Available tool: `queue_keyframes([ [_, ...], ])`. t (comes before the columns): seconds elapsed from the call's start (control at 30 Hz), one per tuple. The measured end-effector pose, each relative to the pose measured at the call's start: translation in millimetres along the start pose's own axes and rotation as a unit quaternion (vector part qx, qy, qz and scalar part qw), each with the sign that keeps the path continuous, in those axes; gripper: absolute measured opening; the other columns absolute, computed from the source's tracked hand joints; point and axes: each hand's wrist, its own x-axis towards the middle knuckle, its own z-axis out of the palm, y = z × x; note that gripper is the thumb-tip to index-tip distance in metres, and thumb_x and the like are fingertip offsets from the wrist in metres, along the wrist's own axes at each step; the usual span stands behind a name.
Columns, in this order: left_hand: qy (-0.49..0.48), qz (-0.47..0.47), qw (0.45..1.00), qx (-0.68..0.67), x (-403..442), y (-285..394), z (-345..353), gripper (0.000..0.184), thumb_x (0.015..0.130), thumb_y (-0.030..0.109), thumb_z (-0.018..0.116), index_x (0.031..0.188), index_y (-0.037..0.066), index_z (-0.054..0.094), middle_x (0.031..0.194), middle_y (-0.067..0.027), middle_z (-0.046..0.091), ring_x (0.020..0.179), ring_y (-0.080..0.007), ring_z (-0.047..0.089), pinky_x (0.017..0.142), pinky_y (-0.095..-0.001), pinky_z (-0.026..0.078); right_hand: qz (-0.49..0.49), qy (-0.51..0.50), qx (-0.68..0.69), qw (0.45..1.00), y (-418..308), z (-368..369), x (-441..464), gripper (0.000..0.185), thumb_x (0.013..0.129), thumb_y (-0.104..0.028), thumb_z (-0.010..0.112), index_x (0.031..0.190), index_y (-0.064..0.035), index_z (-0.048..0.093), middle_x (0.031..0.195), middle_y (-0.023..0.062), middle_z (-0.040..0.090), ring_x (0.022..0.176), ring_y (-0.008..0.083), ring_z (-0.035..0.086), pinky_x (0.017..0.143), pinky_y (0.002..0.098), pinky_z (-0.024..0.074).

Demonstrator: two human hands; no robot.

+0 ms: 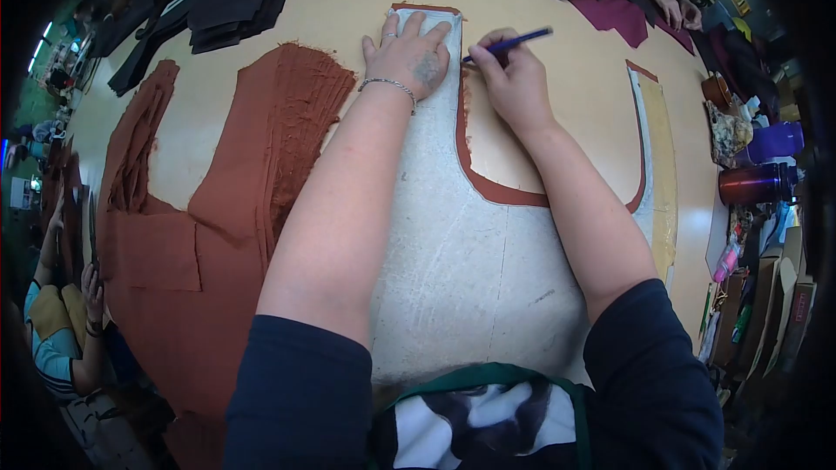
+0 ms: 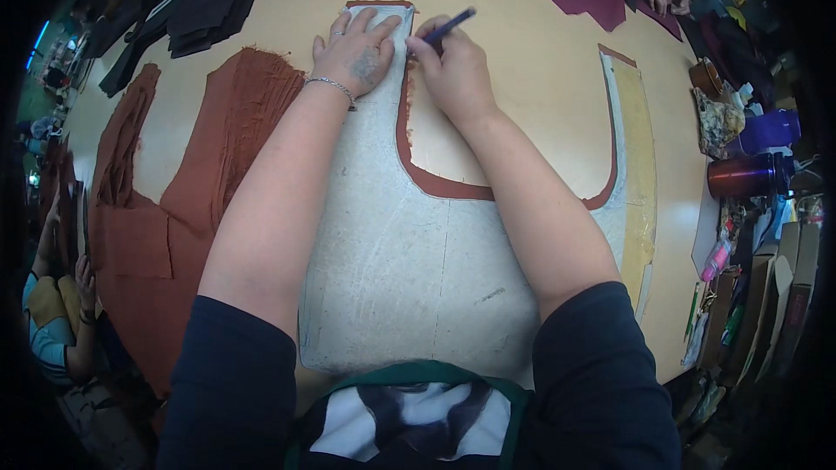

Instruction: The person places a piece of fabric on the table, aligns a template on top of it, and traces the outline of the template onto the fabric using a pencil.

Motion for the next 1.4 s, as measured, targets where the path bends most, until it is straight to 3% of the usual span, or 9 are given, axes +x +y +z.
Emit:
queue_keyframes([
  [0.27, -0.011, -0.004, 1.000, -0.027, 0, 1, -4, 0.040, 0.082, 0.029, 0.039, 0.122, 0.030, 0.042, 0.136, -0.0026, 0.028, 0.127, -0.0278, 0.019, 0.098, -0.0583, 0.016, 0.011, 0.022, -0.066, 0.998, 28, 15, 54, 0.015, 0.076, -0.016, 0.060, 0.084, -0.0043, 0.055, 0.079, 0.0133, 0.060, 0.073, 0.0270, 0.059, 0.066, 0.0341, 0.0456],
  [0.5, -0.017, -0.015, 0.999, -0.026, 0, 2, -5, 0.040, 0.082, 0.029, 0.038, 0.122, 0.030, 0.042, 0.136, -0.0025, 0.028, 0.128, -0.0277, 0.018, 0.098, -0.0586, 0.016, -0.173, -0.091, -0.132, 0.972, -23, -12, -31, 0.014, 0.072, -0.006, 0.058, 0.086, -0.0054, 0.054, 0.082, 0.0134, 0.055, 0.077, 0.0298, 0.055, 0.067, 0.0343, 0.0439],
  [0.6, -0.020, -0.014, 0.999, -0.027, -1, 4, -6, 0.040, 0.083, 0.030, 0.038, 0.123, 0.030, 0.041, 0.136, -0.0027, 0.027, 0.128, -0.0278, 0.018, 0.098, -0.0589, 0.016, -0.137, -0.142, -0.108, 0.974, -37, -20, -48, 0.012, 0.075, -0.008, 0.057, 0.086, -0.0045, 0.054, 0.084, 0.0135, 0.055, 0.079, 0.0297, 0.054, 0.069, 0.0341, 0.0433],
  [0.8, -0.028, -0.015, 0.999, -0.016, -1, 4, -7, 0.039, 0.083, 0.030, 0.037, 0.123, 0.030, 0.041, 0.136, -0.0028, 0.027, 0.127, -0.0281, 0.019, 0.097, -0.0603, 0.016, 0.016, -0.075, -0.003, 0.997, -16, -9, -6, 0.019, 0.079, -0.017, 0.057, 0.088, -0.0008, 0.054, 0.079, 0.0153, 0.058, 0.074, 0.0315, 0.056, 0.067, 0.0350, 0.0445],
  [0.9, -0.013, -0.007, 1.000, -0.018, -1, 4, -5, 0.036, 0.083, 0.030, 0.038, 0.119, 0.027, 0.044, 0.134, -0.0036, 0.029, 0.127, -0.0282, 0.021, 0.096, -0.0599, 0.017, -0.012, -0.041, -0.004, 0.999, 5, 3, 27, 0.020, 0.078, -0.017, 0.058, 0.087, 0.0001, 0.054, 0.078, 0.0166, 0.059, 0.072, 0.0318, 0.057, 0.065, 0.0358, 0.0450],
  [0.93, 0.000, -0.003, 1.000, -0.019, -2, 4, -5, 0.035, 0.083, 0.030, 0.039, 0.116, 0.025, 0.046, 0.132, -0.0047, 0.032, 0.126, -0.0281, 0.022, 0.096, -0.0599, 0.018, -0.049, -0.056, -0.066, 0.995, 2, 2, 25, 0.014, 0.078, -0.008, 0.057, 0.090, -0.0001, 0.053, 0.079, 0.0121, 0.058, 0.069, 0.0223, 0.058, 0.065, 0.0298, 0.0459],
  [1.1, 0.056, -0.019, 0.998, 0.030, -5, 11, -12, 0.025, 0.080, 0.027, 0.045, 0.099, 0.016, 0.056, 0.115, -0.0085, 0.046, 0.114, -0.0283, 0.036, 0.090, -0.0555, 0.029, -0.270, -0.164, -0.153, 0.936, -36, -18, -57, 0.021, 0.066, -0.003, 0.052, 0.087, -0.0061, 0.052, 0.081, 0.0101, 0.052, 0.078, 0.0268, 0.052, 0.070, 0.0338, 0.0443],
  [1.27, 0.057, -0.081, 0.995, 0.020, -13, 22, -13, 0.023, 0.079, 0.024, 0.047, 0.097, 0.014, 0.058, 0.107, -0.0071, 0.050, 0.105, -0.0293, 0.044, 0.084, -0.0485, 0.036, -0.254, -0.168, -0.135, 0.943, -55, -27, -95, 0.016, 0.066, -0.002, 0.051, 0.082, -0.0057, 0.050, 0.084, 0.0083, 0.050, 0.079, 0.0244, 0.052, 0.069, 0.0305, 0.0451],
  [1.4, 0.049, -0.073, 0.994, -0.064, -52, 20, -6, 0.031, 0.083, 0.028, 0.044, 0.112, 0.020, 0.052, 0.122, -0.0103, 0.041, 0.117, -0.0327, 0.033, 0.090, -0.0580, 0.027, -0.233, -0.125, -0.088, 0.960, -49, -25, -94, 0.020, 0.065, -0.001, 0.054, 0.084, -0.0048, 0.050, 0.087, 0.0103, 0.051, 0.080, 0.0253, 0.053, 0.069, 0.0308, 0.0455],
])
